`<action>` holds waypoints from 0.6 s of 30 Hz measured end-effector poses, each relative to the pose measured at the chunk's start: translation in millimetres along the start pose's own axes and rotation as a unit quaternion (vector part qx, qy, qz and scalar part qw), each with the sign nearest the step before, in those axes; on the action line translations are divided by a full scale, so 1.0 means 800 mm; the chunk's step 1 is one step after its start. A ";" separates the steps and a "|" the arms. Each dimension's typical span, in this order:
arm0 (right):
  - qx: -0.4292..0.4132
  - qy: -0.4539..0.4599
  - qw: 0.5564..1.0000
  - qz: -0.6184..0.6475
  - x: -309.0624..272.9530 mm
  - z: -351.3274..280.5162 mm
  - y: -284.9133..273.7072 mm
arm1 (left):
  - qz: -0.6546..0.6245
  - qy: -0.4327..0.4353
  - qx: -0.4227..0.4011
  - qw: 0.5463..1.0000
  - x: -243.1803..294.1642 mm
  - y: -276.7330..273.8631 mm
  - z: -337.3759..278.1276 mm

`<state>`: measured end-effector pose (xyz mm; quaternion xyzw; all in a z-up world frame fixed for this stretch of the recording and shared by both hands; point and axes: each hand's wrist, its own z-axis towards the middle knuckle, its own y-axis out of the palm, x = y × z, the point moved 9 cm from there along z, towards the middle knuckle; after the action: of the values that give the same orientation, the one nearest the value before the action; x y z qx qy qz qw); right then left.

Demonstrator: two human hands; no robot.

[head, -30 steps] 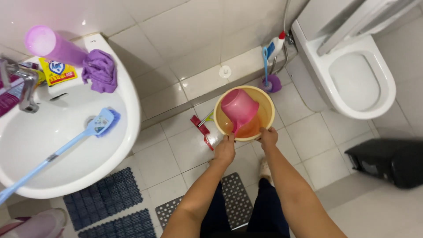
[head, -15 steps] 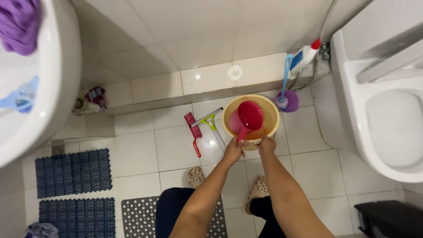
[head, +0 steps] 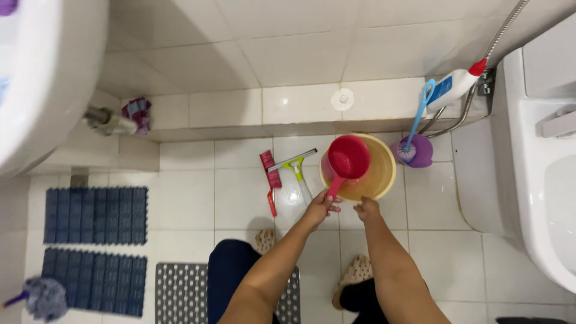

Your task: Cleaning a toilet bowl with a brush and preparing a cleaning solution in a sink.

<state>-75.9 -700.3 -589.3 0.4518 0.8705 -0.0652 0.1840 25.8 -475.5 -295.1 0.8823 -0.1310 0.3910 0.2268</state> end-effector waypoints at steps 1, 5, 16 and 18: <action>-0.004 0.000 1.000 -0.010 -0.014 -0.042 0.018 | -0.006 0.004 0.008 1.000 0.015 0.005 -0.022; -0.158 -0.051 0.986 -0.019 -0.123 -0.234 0.156 | -0.026 0.007 0.028 0.999 0.132 0.026 -0.118; -0.382 -0.207 0.900 0.024 -0.275 -0.826 0.423 | -0.085 0.307 0.034 0.947 0.412 0.011 -0.416; -0.418 -0.231 0.878 0.010 -0.269 -0.943 0.467 | -0.068 0.263 0.040 0.962 0.433 -0.011 -0.451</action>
<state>142.6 -435.9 208.7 0.3140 0.7447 0.2047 0.5522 31.0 -305.0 175.2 0.7636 0.0093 0.5978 0.2439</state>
